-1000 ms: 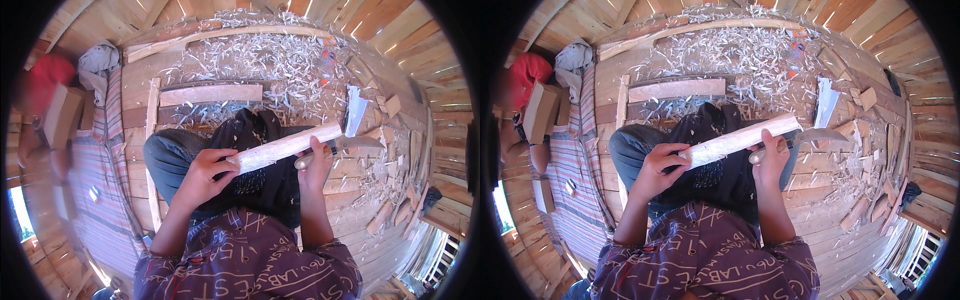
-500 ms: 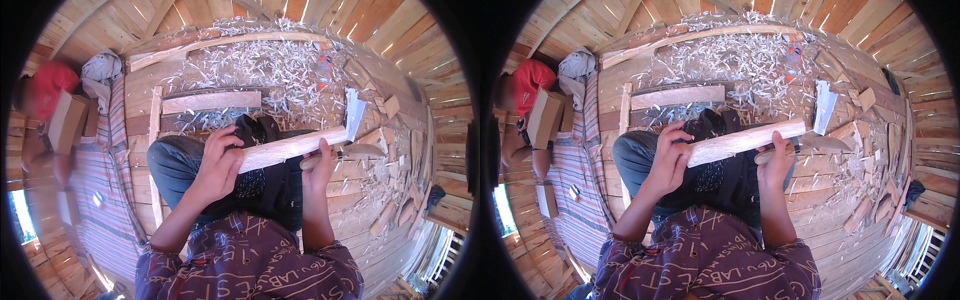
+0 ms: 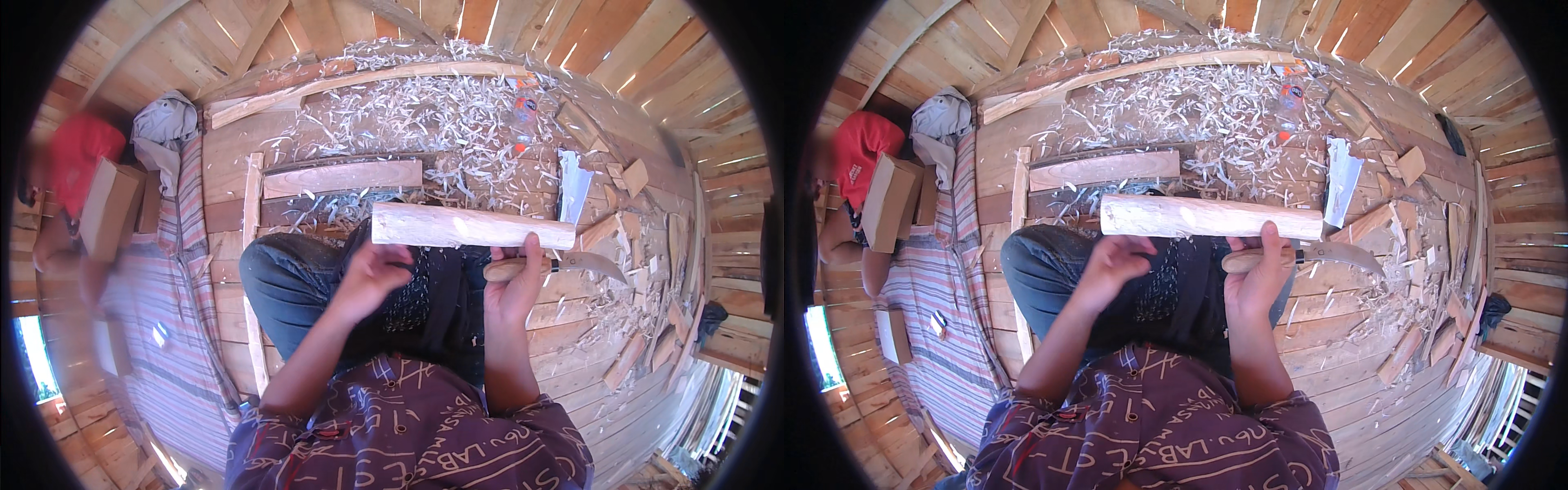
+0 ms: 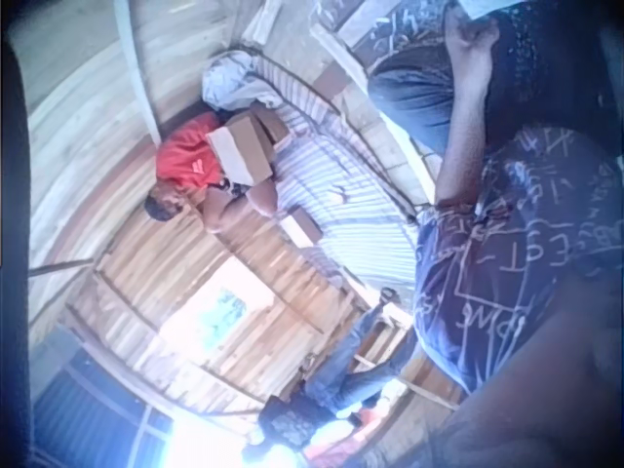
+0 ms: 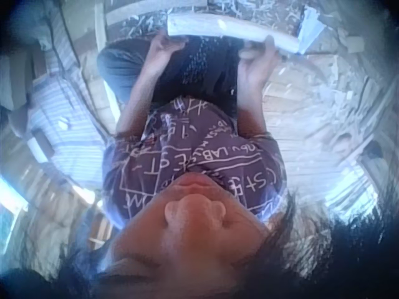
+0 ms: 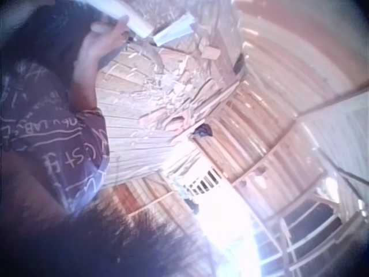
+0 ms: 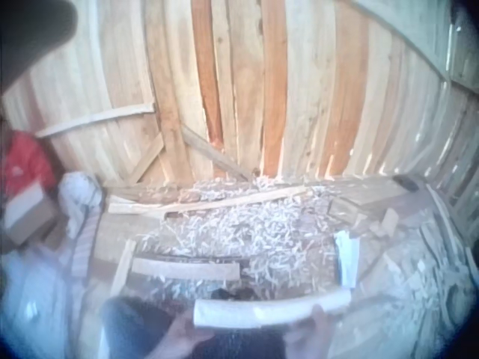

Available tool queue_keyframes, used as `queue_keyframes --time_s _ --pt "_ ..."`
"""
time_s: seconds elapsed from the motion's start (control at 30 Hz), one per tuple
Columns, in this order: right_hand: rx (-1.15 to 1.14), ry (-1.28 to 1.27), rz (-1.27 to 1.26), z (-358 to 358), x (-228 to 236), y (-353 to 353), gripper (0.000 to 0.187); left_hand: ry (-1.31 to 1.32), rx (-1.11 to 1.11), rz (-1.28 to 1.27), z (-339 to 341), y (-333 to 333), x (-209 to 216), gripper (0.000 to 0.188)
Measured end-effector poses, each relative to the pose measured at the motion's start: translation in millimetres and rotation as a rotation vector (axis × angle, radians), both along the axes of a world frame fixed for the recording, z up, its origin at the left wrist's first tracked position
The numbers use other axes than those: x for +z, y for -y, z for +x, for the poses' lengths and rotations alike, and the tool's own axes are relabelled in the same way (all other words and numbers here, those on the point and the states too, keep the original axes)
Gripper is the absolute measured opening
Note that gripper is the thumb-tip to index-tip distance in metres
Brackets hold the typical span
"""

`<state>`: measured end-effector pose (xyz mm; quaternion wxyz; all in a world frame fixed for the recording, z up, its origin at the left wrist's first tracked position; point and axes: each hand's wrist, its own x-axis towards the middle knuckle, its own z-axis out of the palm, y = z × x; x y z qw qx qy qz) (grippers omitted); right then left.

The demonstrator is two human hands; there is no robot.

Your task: The person carves a piece of light-colored wood using a curved knife while sitting on the floor. Wood shavings accumulate on the wooden surface and the person's lap as they whittle the object.

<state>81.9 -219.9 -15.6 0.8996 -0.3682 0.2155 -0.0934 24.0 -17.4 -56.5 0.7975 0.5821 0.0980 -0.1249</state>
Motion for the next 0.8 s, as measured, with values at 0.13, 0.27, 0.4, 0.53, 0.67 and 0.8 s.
queue_keyframes --time_s 0.13,0.27,0.4,0.53,0.67,0.8 --pt "0.055 0.038 0.024 -5 2 -25 0.023 0.237 -0.105 -0.072 0 52 22 0.062" --pt "0.188 0.067 0.004 -20 0 -45 0.02 0.258 0.111 -0.417 19 76 24 0.051" --pt "0.228 0.099 0.042 -34 -12 -53 0.014 0.079 0.299 -0.381 30 77 42 0.032" --pt "0.386 -0.076 -0.097 -38 -10 -36 0.014 0.186 0.479 -0.359 41 50 39 0.021" --pt "0.578 -0.136 -0.438 -34 -21 4 0.026 0.132 0.522 -0.179 45 12 30 0.016" --pt "0.767 0.114 -0.771 -22 -25 23 0.033 -0.029 0.33 -0.317 33 4 41 0.017"
